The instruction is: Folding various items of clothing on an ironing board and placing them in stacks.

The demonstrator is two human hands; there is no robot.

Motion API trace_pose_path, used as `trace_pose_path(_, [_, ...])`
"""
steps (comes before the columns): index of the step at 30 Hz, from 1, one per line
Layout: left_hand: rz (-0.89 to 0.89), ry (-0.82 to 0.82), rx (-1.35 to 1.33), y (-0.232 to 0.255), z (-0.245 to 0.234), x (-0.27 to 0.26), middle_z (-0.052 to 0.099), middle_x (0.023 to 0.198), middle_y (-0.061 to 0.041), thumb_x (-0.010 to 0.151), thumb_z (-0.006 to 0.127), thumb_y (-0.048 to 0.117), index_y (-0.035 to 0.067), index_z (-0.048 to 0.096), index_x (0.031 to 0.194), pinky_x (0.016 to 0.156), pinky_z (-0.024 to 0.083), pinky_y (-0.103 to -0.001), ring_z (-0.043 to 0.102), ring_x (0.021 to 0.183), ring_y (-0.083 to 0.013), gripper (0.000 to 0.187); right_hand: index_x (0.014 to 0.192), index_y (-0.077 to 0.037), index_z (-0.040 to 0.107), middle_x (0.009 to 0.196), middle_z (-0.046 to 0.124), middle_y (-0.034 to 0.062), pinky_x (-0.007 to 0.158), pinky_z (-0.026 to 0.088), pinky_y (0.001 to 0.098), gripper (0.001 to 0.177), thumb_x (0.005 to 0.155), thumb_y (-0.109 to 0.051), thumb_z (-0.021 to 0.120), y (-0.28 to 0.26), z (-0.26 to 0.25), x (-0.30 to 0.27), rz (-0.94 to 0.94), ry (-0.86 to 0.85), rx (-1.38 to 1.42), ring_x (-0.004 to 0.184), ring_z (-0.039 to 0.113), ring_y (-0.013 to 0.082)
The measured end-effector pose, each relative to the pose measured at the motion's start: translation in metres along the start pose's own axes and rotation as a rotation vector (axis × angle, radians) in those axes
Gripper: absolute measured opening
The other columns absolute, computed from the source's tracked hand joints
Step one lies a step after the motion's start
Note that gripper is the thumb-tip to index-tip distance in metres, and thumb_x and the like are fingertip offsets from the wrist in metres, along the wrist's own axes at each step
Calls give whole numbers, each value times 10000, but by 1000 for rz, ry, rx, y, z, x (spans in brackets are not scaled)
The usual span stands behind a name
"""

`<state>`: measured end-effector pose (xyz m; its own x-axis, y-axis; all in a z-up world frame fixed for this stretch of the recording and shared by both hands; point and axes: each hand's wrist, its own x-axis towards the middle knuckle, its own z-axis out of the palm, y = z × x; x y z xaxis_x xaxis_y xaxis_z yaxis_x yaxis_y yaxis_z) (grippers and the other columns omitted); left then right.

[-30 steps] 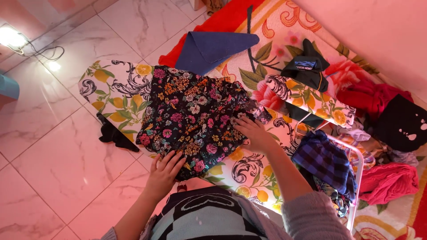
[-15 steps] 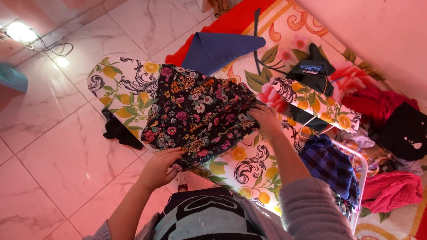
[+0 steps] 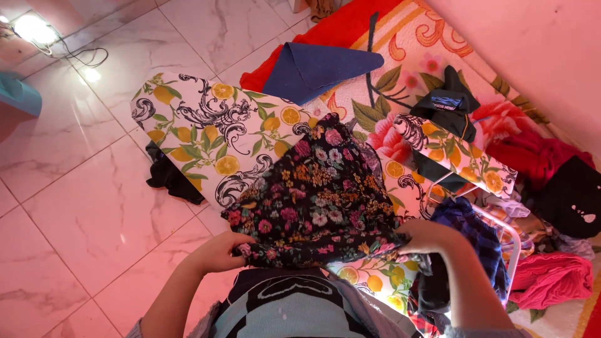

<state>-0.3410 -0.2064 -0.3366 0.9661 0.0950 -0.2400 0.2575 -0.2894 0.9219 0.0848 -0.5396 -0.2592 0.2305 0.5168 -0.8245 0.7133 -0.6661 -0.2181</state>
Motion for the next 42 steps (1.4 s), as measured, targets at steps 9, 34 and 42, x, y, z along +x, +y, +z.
trace_pose_path(9, [-224,319,-653,-79,8,11,693,782,-22,982,590,288,20,724,932,698,531,-310,649,738,-140,304,1088,-42,676,912,669,15,741,507,294,266,830,-66,738,-28,-124,81,-362,575,566,854,621,123])
trace_pose_path(34, [-583,681,159,-37,-10,32,761,929,-142,747,734,419,98,709,1117,761,564,-439,725,867,-328,491,1568,-145,381,1655,304,35,1212,156,520,706,985,-503,559,-176,-24,170,-394,880,-265,1528,236,212])
trace_pose_path(42, [-580,590,-373,-51,-12,23,725,825,-100,832,678,251,26,692,1120,621,564,-328,703,668,-189,367,1546,-111,419,1581,422,92,1205,255,481,710,959,-466,602,-126,-61,152,42,974,-35,1442,402,262])
